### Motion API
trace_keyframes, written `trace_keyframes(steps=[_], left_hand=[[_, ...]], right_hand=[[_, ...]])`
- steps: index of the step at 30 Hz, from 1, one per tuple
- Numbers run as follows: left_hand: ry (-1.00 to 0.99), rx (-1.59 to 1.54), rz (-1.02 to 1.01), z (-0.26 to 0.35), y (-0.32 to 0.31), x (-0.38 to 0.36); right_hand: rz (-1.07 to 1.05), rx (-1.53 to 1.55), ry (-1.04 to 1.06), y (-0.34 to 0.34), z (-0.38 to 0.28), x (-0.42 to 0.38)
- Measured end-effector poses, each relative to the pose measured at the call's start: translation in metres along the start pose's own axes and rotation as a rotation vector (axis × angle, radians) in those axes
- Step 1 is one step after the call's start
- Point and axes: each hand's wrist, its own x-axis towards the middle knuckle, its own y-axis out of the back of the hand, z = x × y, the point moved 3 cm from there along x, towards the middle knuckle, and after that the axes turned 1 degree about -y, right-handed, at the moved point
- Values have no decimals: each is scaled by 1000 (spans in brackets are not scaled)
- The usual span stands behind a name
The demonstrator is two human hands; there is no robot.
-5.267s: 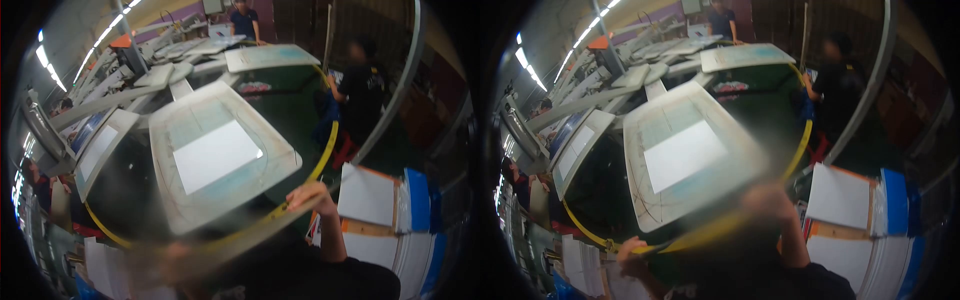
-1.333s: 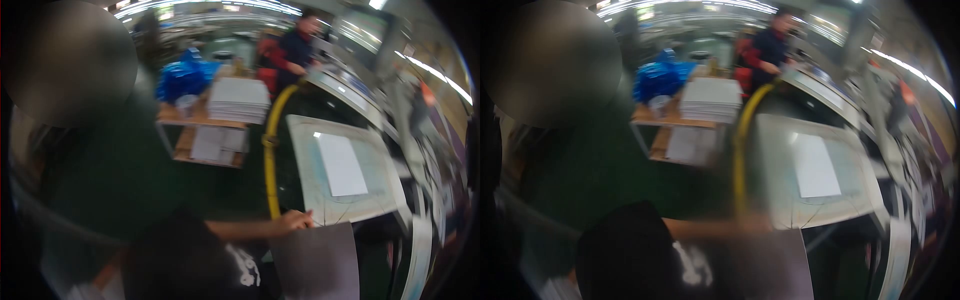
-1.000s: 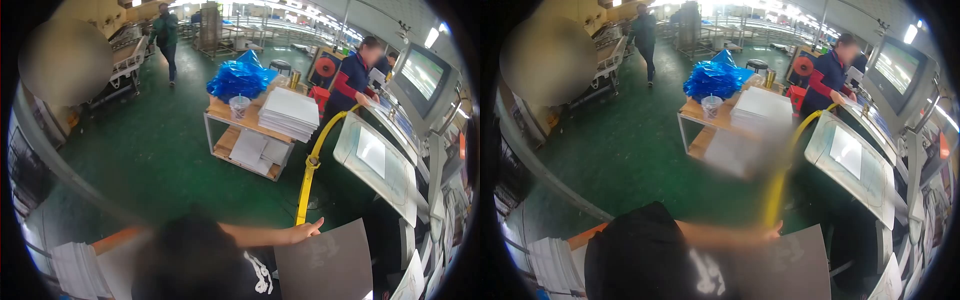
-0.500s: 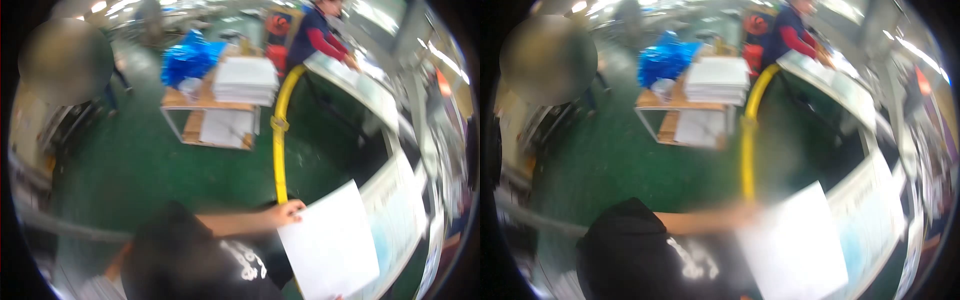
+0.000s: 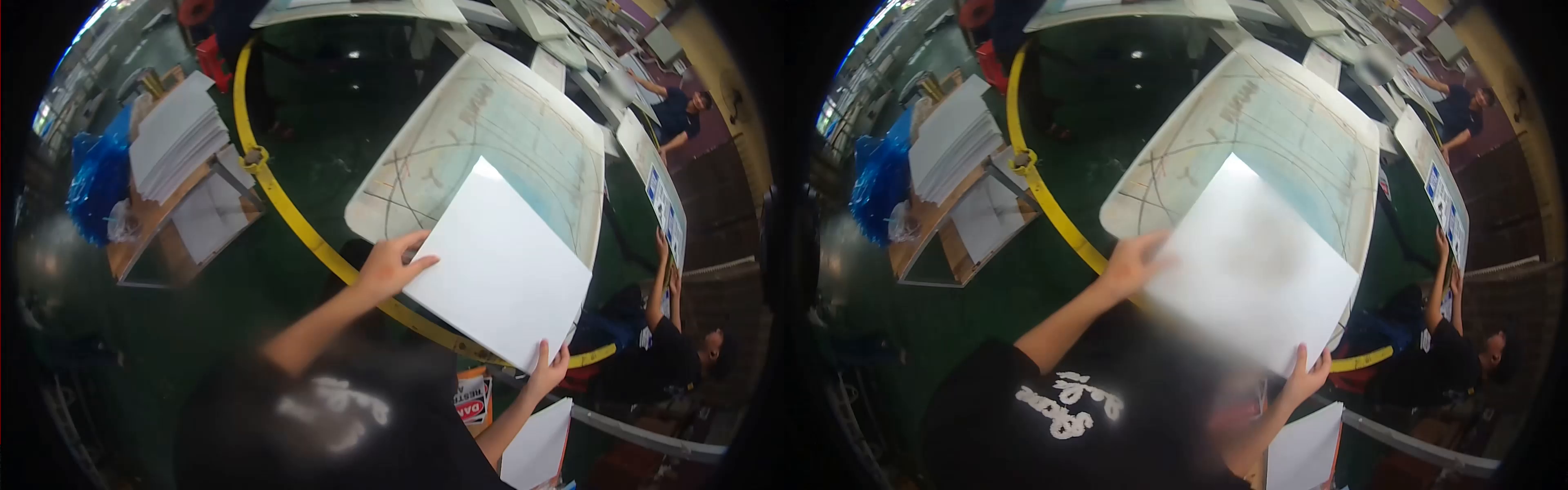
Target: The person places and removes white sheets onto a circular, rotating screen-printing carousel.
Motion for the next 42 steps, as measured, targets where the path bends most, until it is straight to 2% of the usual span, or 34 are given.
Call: trace_keyframes(steps=[1, 3, 5, 7, 8, 11, 17, 32, 35, 42], left_hand=[[-56, 56, -63, -3, 0, 17], [-387, 321, -30, -22, -7, 55], [-501, 373, -84, -36, -11, 95], [-533, 549, -65, -45, -12, 129], [-510, 602, -60, -50, -12, 143], [-443, 741, -37, -62, -11, 175], [-318, 825, -12, -80, -1, 198], [-306, 898, 71, -82, -2, 192], [-259, 908, 151, -78, -6, 187], [-177, 967, 88, -66, -9, 184]], right_hand=[[17, -33, 45, -2, 2, 15], [9, -19, 128, -7, 19, 55], [17, -129, 232, -22, 17, 90], [17, -207, 226, -45, -5, 108], [-13, -199, 262, -56, -6, 122], [57, -494, 323, -85, -16, 153], [20, -610, 332, -124, -25, 168], [45, -643, 374, -136, -11, 173], [44, -664, 360, -137, -11, 172], [2, -661, 284, -136, -3, 178]])
